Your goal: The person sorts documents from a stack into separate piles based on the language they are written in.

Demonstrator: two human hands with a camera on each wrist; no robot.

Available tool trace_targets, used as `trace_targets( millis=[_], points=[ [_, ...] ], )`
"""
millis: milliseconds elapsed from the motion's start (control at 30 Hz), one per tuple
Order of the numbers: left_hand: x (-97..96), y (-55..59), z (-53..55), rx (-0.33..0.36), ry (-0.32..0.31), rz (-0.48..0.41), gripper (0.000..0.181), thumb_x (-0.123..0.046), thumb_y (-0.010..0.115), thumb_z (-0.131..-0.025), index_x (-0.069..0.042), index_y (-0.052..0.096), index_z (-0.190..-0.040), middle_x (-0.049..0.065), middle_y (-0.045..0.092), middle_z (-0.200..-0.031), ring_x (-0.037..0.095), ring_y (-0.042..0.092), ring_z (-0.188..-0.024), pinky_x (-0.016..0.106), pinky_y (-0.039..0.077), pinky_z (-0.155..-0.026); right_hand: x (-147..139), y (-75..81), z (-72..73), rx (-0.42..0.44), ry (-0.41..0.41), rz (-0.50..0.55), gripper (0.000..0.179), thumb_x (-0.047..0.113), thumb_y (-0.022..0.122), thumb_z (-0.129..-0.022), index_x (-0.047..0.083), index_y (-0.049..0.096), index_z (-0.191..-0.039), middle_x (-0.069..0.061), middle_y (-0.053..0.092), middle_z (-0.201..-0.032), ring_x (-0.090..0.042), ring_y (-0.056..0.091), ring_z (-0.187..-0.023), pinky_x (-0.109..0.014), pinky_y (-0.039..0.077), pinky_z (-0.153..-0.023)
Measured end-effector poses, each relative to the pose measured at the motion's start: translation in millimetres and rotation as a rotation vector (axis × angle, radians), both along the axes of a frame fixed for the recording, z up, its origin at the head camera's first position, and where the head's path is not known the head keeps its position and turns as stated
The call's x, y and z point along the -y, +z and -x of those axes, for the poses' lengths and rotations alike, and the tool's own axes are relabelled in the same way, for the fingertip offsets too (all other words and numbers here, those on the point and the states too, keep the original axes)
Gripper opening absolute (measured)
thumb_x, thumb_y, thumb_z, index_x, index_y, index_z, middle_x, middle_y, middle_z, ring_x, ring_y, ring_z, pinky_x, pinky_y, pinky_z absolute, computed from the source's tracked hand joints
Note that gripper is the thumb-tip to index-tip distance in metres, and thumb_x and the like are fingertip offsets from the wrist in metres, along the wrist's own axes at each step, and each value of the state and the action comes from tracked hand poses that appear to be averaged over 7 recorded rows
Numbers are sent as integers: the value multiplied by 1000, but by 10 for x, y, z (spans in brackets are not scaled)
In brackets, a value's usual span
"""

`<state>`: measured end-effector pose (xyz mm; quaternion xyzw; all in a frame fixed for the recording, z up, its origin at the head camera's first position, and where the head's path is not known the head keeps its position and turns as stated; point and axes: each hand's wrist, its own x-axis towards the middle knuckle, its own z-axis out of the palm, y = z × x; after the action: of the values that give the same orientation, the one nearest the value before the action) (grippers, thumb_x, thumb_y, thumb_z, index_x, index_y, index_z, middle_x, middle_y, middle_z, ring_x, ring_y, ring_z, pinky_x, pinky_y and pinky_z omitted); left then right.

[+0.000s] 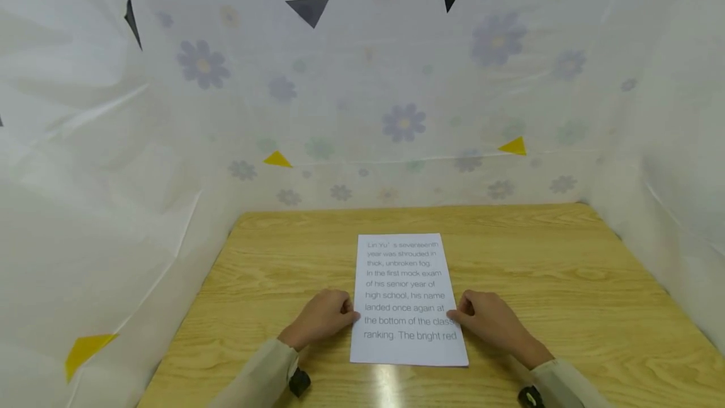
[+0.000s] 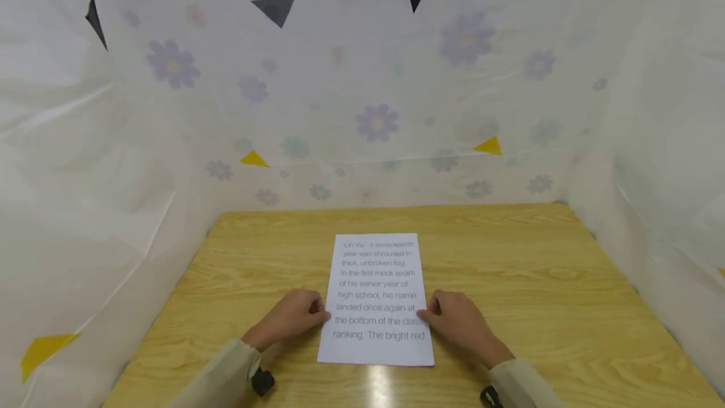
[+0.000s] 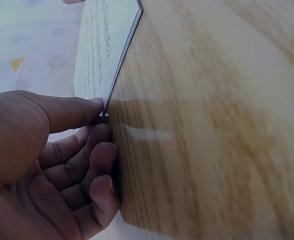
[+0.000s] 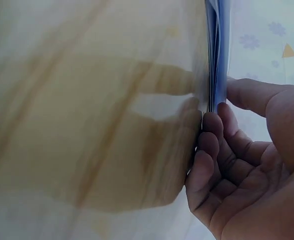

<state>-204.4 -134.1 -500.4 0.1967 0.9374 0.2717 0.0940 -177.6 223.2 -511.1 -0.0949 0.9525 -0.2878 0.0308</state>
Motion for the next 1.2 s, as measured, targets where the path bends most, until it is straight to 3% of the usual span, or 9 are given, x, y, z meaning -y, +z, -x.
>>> trace_targets(
  millis=[300,667,967,1200],
  points=[
    [-4,-45,5,-10,-2,-2,25,-25,77,-92,-17,61,-75,-7,55,-67,7,47,-57,22,38,-53,12,33,-16,23,27,86,23,22,78,-93,15,63,-76,7,57,-68,-11,48,-61,-25,38,-56],
    [0,-25,-13,11,12,-8,25,-26,78,-92,-16,61,-76,-6,55,-69,8,48,-59,23,39,-54,-30,43,-4,9,61,107,16,13,73,-95,13,68,-80,7,59,-70,-10,48,-61,-24,39,-55],
    [14,-4,-20,0,3,-17,25,-24,78,-92,-16,61,-75,-7,55,-69,7,47,-58,22,37,-53,-118,5,-2,14,-55,178,8,15,74,-95,11,70,-89,6,62,-72,-13,54,-58,-26,45,-51],
    [-32,17,-5,-58,22,-37,20,-24,73,-96,-15,66,-79,-9,56,-67,5,47,-56,22,38,-51,-191,31,-14,102,-132,296,12,18,69,-99,6,72,-100,0,68,-81,-17,60,-68,-29,51,-56]
  ],
)
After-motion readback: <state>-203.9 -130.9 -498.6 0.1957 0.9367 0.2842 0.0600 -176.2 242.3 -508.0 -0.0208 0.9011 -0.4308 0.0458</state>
